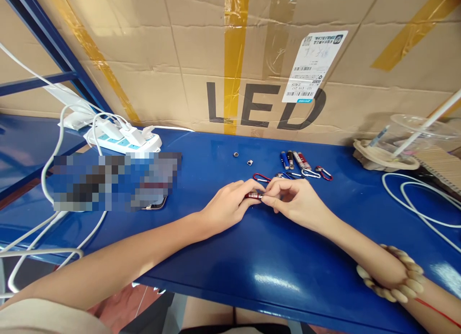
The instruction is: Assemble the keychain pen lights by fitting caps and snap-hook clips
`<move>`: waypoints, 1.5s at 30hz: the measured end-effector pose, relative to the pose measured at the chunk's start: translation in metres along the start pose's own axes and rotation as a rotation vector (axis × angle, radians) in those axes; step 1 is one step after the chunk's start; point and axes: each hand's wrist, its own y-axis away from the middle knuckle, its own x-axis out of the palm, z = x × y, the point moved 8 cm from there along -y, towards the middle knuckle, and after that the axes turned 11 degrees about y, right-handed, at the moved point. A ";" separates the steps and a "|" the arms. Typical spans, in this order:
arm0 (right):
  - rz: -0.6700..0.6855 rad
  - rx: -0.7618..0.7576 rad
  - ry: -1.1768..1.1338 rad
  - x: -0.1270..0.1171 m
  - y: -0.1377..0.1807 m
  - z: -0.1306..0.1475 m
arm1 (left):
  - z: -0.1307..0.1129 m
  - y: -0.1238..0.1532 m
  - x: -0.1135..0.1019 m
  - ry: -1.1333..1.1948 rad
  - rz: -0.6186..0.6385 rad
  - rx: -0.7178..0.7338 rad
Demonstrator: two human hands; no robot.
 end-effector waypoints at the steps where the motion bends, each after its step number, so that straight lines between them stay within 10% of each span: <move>1: 0.016 0.025 -0.025 0.001 0.000 -0.003 | -0.001 0.000 0.000 0.017 -0.002 0.003; 24: -0.078 0.081 0.113 -0.011 -0.003 -0.014 | -0.002 -0.001 -0.002 0.053 -0.008 -0.033; 35: -0.293 -0.440 0.251 -0.025 0.013 0.033 | -0.001 -0.001 0.001 0.052 0.015 -0.051; 45: -0.262 -0.536 0.345 -0.024 0.013 0.029 | 0.000 -0.001 0.003 0.046 0.044 -0.081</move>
